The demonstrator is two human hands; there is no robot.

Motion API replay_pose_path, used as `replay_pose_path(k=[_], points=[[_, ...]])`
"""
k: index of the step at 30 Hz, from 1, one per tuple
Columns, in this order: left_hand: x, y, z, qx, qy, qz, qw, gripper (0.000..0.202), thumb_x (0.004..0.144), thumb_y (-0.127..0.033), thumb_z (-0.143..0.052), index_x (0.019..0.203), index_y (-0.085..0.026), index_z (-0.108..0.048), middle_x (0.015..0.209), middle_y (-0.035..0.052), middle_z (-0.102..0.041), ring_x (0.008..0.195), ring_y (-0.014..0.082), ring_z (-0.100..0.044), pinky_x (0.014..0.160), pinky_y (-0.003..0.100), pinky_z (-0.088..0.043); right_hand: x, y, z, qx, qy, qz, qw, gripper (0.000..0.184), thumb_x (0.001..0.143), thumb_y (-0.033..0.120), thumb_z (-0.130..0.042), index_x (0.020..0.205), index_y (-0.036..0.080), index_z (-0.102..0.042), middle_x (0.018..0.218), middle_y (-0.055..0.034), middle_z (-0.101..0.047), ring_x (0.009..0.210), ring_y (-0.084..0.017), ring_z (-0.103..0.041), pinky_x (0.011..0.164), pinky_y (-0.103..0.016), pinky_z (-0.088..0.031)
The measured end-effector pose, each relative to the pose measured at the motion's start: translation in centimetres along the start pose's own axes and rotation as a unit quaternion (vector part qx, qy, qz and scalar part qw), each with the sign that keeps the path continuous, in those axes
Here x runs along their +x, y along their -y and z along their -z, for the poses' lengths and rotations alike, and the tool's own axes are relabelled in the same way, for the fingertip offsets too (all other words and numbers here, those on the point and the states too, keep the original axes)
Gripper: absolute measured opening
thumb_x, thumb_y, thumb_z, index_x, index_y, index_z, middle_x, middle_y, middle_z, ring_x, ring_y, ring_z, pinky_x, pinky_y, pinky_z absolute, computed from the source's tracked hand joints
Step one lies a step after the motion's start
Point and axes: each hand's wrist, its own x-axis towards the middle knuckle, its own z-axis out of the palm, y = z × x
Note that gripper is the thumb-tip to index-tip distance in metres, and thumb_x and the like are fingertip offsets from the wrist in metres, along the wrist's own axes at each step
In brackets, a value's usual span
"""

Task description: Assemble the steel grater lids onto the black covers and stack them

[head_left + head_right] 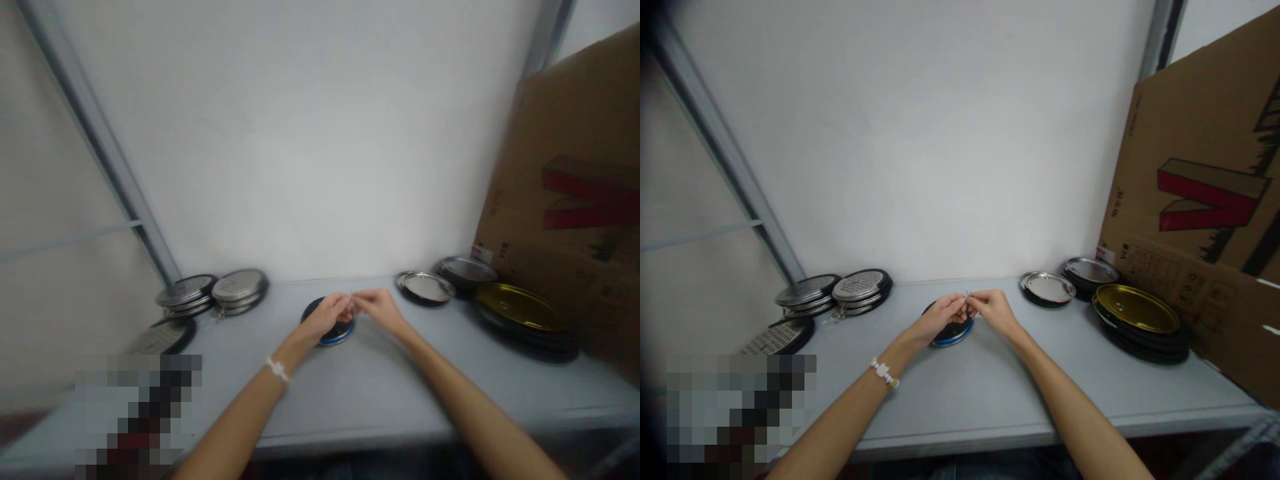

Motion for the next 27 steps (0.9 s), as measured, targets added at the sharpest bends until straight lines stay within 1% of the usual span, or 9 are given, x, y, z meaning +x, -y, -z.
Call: replay_pose_path(k=[5, 8, 10, 11, 14, 16, 17, 21, 27], points=[[0.2, 0.3, -0.1, -0.050, 0.009, 0.019, 0.999, 0.048, 0.076, -0.058, -0.074, 0.084, -0.012, -0.062, 0.074, 0.0006, -0.059, 0.065, 0.0104, -0.055, 0.060, 0.021, -0.041, 0.0, -0.1, -0.2, -0.006, -0.023, 0.004, 1.000, 0.030, 0.087, 0.039, -0.059, 0.075, 0.017, -0.076, 0.071, -0.0035, -0.075, 0.065, -0.018, -0.066, 0.068, -0.027, -0.051], [0.3, 0.3, -0.2, -0.018, -0.008, 0.018, 1.000, 0.046, 0.078, -0.057, -0.072, 0.083, -0.013, -0.062, 0.070, 0.0004, -0.060, 0.063, 0.0109, -0.056, 0.061, 0.021, -0.043, 0.0, -0.7, -0.3, -0.040, -0.032, 0.009, 0.999, 0.030, 0.089, 0.035, -0.057, 0.074, 0.017, -0.075, 0.067, -0.0022, -0.073, 0.063, -0.017, -0.064, 0.066, -0.025, -0.048], [0.2, 0.0, -0.4, 0.064, -0.039, -0.013, 0.997, 0.040, 0.081, -0.053, -0.068, 0.083, -0.013, -0.063, 0.070, 0.0013, -0.062, 0.063, 0.0127, -0.058, 0.063, 0.024, -0.045, 0.0, -1.1, -0.3, -0.100, -0.035, 0.026, 0.994, 0.031, 0.091, 0.031, -0.055, 0.071, 0.016, -0.073, 0.064, -0.0013, -0.071, 0.061, -0.016, -0.062, 0.063, -0.023, -0.044], [0.1, -0.2, -0.5, 0.123, -0.057, -0.041, 0.990, 0.035, 0.084, -0.049, -0.066, 0.083, -0.014, -0.065, 0.071, 0.0023, -0.065, 0.065, 0.0141, -0.060, 0.066, 0.025, -0.047, -0.1, -1.4, -0.2, -0.143, -0.033, 0.040, 0.988, 0.031, 0.092, 0.028, -0.053, 0.070, 0.016, -0.072, 0.063, -0.0012, -0.069, 0.061, -0.015, -0.060, 0.062, -0.023, -0.041], [-0.5, -0.9, -0.8, 0.308, -0.090, -0.122, 0.939, 0.025, 0.089, -0.038, -0.060, 0.086, -0.016, -0.071, 0.079, 0.0051, -0.073, 0.074, 0.0178, -0.066, 0.073, 0.027, -0.049, -0.2, -1.9, -0.1, -0.244, -0.019, 0.075, 0.967, 0.029, 0.093, 0.020, -0.052, 0.070, 0.016, -0.070, 0.065, -0.0019, -0.068, 0.062, -0.014, -0.057, 0.061, -0.023, -0.035], [-0.9, -1.3, -0.9, 0.383, -0.095, -0.142, 0.908, 0.024, 0.091, -0.034, -0.057, 0.088, -0.018, -0.075, 0.084, 0.0054, -0.076, 0.078, 0.0190, -0.068, 0.074, 0.027, -0.050, -0.2, -2.0, 0.0, -0.261, -0.014, 0.080, 0.962, 0.026, 0.092, 0.018, -0.053, 0.072, 0.016, -0.071, 0.068, -0.0032, -0.070, 0.064, -0.015, -0.058, 0.062, -0.023, -0.034], [-1.0, -1.4, -0.9, 0.401, -0.096, -0.144, 0.899, 0.024, 0.091, -0.034, -0.057, 0.089, -0.019, -0.076, 0.085, 0.0053, -0.077, 0.078, 0.0193, -0.069, 0.075, 0.027, -0.050, -0.2, -2.1, 0.0, -0.262, -0.013, 0.080, 0.962, 0.025, 0.092, 0.018, -0.054, 0.074, 0.017, -0.072, 0.070, -0.0038, -0.071, 0.066, -0.015, -0.059, 0.063, -0.023, -0.034], [-1.0, -1.2, -0.8, 0.411, -0.096, -0.142, 0.895, 0.025, 0.091, -0.033, -0.057, 0.090, -0.020, -0.078, 0.086, 0.0046, -0.078, 0.079, 0.0197, -0.071, 0.075, 0.026, -0.051, -0.2, -2.2, 0.0, -0.291, -0.012, 0.087, 0.953, 0.023, 0.094, 0.018, -0.054, 0.082, 0.018, -0.074, 0.077, -0.0053, -0.074, 0.070, -0.016, -0.062, 0.066, -0.023, -0.036], [-0.9, -0.8, -0.9, 0.395, -0.112, -0.147, 0.900, 0.024, 0.089, -0.034, -0.059, 0.088, -0.020, -0.079, 0.085, 0.0042, -0.079, 0.077, 0.0191, -0.071, 0.074, 0.025, -0.052, -0.2, -2.3, -0.1, -0.311, -0.017, 0.091, 0.946, 0.023, 0.094, 0.018, -0.054, 0.083, 0.018, -0.074, 0.079, -0.0057, -0.074, 0.072, -0.017, -0.063, 0.066, -0.023, -0.037]])
